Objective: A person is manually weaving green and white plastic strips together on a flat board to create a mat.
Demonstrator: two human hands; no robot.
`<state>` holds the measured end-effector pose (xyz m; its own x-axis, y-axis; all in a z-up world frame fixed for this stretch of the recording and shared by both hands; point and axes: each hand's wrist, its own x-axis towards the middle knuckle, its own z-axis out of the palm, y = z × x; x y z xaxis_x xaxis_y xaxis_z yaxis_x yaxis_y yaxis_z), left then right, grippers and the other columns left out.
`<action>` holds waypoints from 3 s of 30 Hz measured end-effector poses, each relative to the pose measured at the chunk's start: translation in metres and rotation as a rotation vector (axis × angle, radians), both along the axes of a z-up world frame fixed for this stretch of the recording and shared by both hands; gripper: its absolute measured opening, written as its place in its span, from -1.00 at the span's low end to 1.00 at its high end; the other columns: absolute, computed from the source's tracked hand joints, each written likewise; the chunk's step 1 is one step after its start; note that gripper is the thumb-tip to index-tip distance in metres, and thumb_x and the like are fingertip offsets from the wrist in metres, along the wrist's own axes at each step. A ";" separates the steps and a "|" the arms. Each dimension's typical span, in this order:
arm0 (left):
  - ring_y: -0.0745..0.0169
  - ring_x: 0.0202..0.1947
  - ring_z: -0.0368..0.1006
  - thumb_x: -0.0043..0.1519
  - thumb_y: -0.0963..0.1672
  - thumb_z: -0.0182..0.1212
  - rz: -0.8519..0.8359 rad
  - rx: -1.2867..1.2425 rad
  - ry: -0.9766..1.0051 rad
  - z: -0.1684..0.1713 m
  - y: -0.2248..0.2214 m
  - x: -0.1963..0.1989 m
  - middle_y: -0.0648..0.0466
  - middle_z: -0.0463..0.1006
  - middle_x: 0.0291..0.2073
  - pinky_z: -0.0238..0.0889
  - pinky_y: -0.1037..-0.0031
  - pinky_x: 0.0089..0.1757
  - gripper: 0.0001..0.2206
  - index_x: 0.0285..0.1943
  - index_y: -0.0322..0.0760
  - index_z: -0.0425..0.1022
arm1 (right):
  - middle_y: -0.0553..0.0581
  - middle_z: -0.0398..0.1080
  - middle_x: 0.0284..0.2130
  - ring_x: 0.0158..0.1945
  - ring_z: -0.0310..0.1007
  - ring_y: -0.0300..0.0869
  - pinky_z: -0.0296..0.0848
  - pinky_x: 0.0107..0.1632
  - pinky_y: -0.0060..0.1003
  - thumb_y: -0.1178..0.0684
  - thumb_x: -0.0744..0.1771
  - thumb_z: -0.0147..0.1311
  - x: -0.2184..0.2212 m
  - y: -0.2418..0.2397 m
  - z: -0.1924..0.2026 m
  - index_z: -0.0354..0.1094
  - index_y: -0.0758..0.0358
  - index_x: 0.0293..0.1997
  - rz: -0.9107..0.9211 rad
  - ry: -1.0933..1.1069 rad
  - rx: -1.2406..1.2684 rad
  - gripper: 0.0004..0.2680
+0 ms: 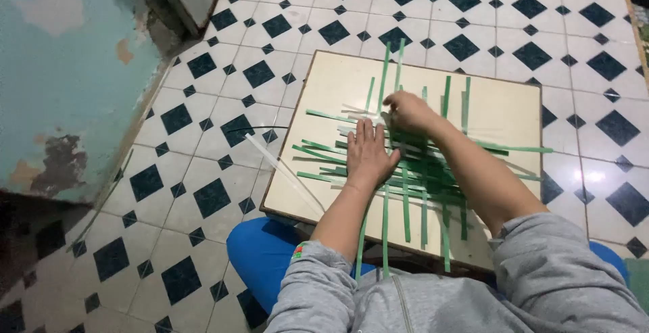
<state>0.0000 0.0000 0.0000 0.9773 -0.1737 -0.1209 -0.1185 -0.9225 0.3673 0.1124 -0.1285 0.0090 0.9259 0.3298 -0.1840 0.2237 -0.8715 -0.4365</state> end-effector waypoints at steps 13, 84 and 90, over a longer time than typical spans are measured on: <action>-0.14 0.47 -0.21 0.19 0.18 -0.12 0.016 0.007 -0.011 0.000 -0.003 -0.002 -0.24 0.00 0.41 -0.29 0.00 0.30 -0.28 0.42 -0.31 0.10 | 0.09 0.50 -0.09 0.02 0.48 -0.04 0.40 0.09 -0.09 0.08 0.30 0.10 -0.051 -0.144 -0.018 0.53 -0.02 -0.03 -0.155 -0.080 -0.243 -0.82; 0.04 0.35 -0.12 -0.14 0.27 0.27 -0.106 -0.041 -0.056 -0.023 -0.016 0.052 0.06 0.16 0.17 -0.27 0.04 0.30 -0.10 0.33 -0.17 0.19 | 0.10 0.39 -0.16 -0.08 0.48 0.04 0.52 -0.09 0.01 -0.02 0.30 -0.01 -0.002 -0.021 -0.008 0.45 -0.13 -0.06 0.122 -0.216 -0.298 -0.83; 0.01 0.33 -0.11 -0.17 0.28 0.29 -0.100 -0.125 -0.061 -0.018 -0.013 0.046 0.06 0.17 0.08 -0.30 -0.01 0.30 -0.10 0.30 -0.13 0.18 | -0.08 0.45 -0.31 -0.24 0.52 -0.22 0.53 -0.20 -0.27 -0.14 0.30 0.08 0.008 -0.027 -0.014 0.45 -0.14 -0.24 0.147 -0.247 -0.412 -0.91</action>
<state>0.0459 -0.0128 -0.0180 0.9592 -0.2808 -0.0329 -0.2335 -0.8524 0.4679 0.1200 -0.1552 -0.0045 0.9075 0.4061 -0.1074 0.4102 -0.9118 0.0186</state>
